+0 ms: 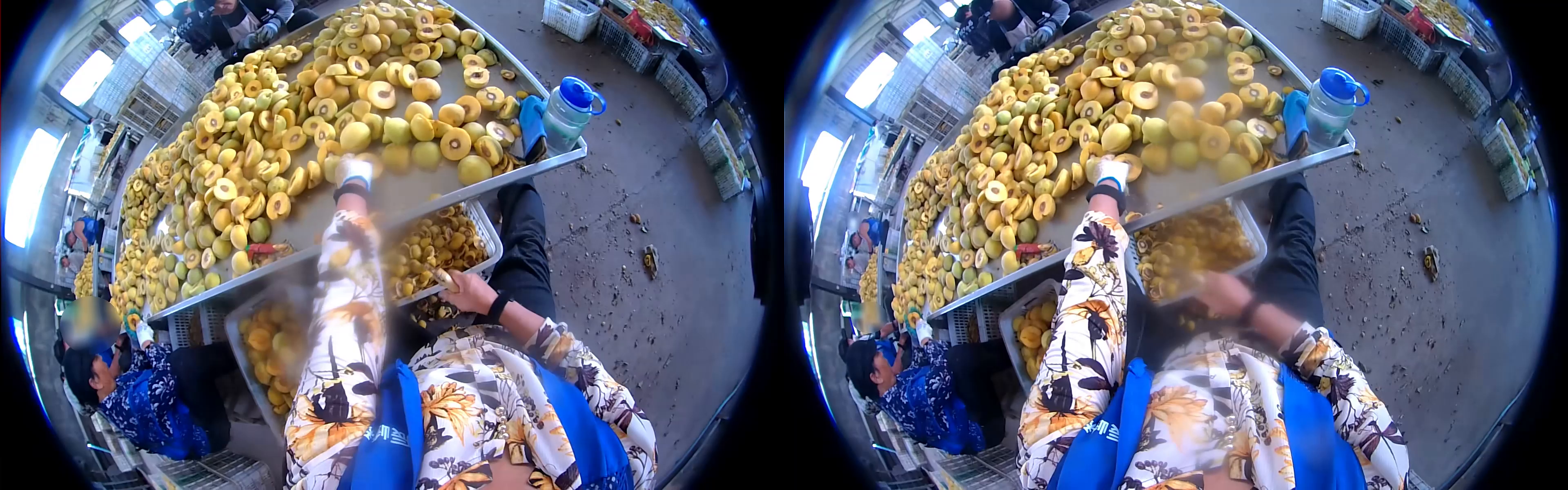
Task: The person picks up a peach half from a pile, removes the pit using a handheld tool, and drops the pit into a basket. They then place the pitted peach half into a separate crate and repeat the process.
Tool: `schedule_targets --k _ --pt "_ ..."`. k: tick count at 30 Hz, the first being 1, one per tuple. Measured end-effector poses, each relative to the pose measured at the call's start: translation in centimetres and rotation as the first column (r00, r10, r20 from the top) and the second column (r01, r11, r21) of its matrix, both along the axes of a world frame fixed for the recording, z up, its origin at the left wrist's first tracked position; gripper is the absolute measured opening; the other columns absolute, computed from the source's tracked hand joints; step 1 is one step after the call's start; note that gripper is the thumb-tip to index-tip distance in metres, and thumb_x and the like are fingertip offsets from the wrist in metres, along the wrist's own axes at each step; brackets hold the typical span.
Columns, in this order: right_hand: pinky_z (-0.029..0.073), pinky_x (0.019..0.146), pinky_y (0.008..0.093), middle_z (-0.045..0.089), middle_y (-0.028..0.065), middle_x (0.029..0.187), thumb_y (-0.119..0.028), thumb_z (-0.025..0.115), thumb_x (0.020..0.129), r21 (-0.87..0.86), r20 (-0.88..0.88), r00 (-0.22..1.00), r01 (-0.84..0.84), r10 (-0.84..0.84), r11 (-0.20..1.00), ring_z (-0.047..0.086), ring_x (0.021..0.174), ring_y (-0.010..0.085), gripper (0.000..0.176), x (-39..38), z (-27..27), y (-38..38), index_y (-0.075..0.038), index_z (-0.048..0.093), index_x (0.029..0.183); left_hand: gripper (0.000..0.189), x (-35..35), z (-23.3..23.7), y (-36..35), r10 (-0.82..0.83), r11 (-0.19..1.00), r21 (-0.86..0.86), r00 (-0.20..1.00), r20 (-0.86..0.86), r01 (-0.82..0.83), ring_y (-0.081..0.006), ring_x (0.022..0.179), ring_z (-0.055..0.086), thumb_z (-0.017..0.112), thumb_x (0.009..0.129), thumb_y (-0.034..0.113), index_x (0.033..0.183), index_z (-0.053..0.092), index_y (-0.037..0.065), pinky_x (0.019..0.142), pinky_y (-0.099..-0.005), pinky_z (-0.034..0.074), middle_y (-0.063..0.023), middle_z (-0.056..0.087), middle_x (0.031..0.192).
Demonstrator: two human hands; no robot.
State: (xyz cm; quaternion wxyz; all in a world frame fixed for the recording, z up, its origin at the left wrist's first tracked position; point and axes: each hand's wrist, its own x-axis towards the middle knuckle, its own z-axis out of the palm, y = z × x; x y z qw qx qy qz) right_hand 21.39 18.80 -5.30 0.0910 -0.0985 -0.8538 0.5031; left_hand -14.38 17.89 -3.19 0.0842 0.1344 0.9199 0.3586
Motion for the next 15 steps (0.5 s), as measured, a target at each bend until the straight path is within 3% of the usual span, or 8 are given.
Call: schedule_targets --k 2,3,5,7,8,10,12,15 --pt "0.048 0.060 0.0411 0.059 0.0202 0.067 -0.022 0.067 0.075 -0.124 0.136 0.989 0.083 -0.066 0.989 0.061 0.067 0.0354 0.030 -1.0 0.0 0.6 -0.003 0.054 0.093 0.034 0.1 0.8 -0.7 -0.041 0.999 0.024 0.998 0.050 0.040 -0.0262 0.067 0.063 0.066 0.073 0.023 0.097 0.061 0.001 0.062 -0.0367 0.051 -0.0144 0.065 0.085" --pt "0.050 0.068 0.0388 0.062 0.0198 0.090 -0.015 0.059 0.081 -0.029 0.228 0.969 0.107 -0.098 0.994 0.062 0.077 0.0337 0.032 -1.9 0.2 0.9 -0.006 0.053 0.111 0.029 0.9 1.7 -1.7 -0.092 0.981 0.180 0.989 0.115 0.070 -0.0208 0.057 0.060 0.066 0.074 0.017 0.097 0.061 0.001 0.050 -0.0327 0.048 -0.0102 0.065 0.076" --pt "0.050 0.065 0.0357 0.062 0.0160 0.087 -0.015 0.062 0.080 -0.125 0.077 0.969 0.244 -0.235 0.962 0.062 0.074 0.0266 0.046 -3.6 -0.1 1.3 -0.008 0.046 0.122 0.030 5.0 4.8 -4.3 -0.189 0.923 0.351 0.980 0.058 0.157 -0.0202 0.062 0.062 0.066 0.075 0.017 0.100 0.061 0.001 0.049 -0.0296 0.048 -0.0103 0.065 0.081" --pt "0.050 0.067 0.0332 0.060 0.0150 0.096 -0.016 0.061 0.083 -0.120 -0.209 0.928 0.289 -0.309 0.950 0.061 0.076 0.0223 0.049 -6.0 2.4 1.3 0.000 0.040 0.123 0.046 10.6 8.0 -6.0 -0.128 0.953 0.275 0.992 -0.009 0.126 -0.0232 0.086 0.063 0.066 0.074 0.026 0.110 0.058 -0.001 0.077 -0.0309 0.048 -0.0161 0.066 0.095" --pt "0.051 0.070 0.0313 0.060 0.0152 0.098 -0.015 0.058 0.085 -0.412 -0.174 0.941 0.197 -0.289 0.890 0.061 0.075 0.0195 0.047 -6.4 4.3 1.1 0.003 0.038 0.123 0.046 13.1 8.8 -7.1 -0.135 0.969 0.192 0.984 -0.113 0.155 -0.0233 0.088 0.063 0.067 0.075 0.026 0.112 0.057 0.000 0.076 -0.0310 0.049 -0.0160 0.065 0.097" --pt "0.050 0.066 0.0279 0.061 0.0110 0.086 -0.014 0.056 0.087 -0.419 -0.326 0.897 0.147 -0.299 0.896 0.061 0.069 0.0165 0.041 -8.2 5.2 0.1 0.003 0.039 0.121 0.048 19.1 13.0 -8.9 -0.156 0.987 0.027 0.984 -0.090 0.159 -0.0237 0.097 0.061 0.069 0.076 0.028 0.113 0.057 0.000 0.084 -0.0315 0.046 -0.0186 0.063 0.103" --pt "0.050 0.060 0.0268 0.061 0.0085 0.078 -0.014 0.055 0.088 -0.601 -0.360 0.900 -0.022 -0.246 0.799 0.060 0.064 0.0150 0.037 -8.4 6.6 -0.8 0.001 0.041 0.119 0.047 20.2 10.8 -10.3 -0.211 0.888 0.430 0.975 0.072 0.161 -0.0256 0.091 0.061 0.063 0.082 0.036 0.114 0.055 0.002 0.083 -0.0345 0.047 -0.0117 0.064 0.101" --pt "0.048 0.053 0.0273 0.060 0.0065 0.073 -0.014 0.055 0.088 -0.689 -0.161 0.981 -0.032 -0.110 0.724 0.059 0.059 0.0131 0.033 -8.1 7.6 -2.1 0.000 0.044 0.116 0.046 20.1 6.3 -11.7 -0.406 0.461 0.849 0.791 0.459 -0.256 -0.0254 0.093 0.059 0.052 0.088 0.043 0.115 0.053 0.006 0.084 -0.0382 0.047 -0.0080 0.061 0.104"
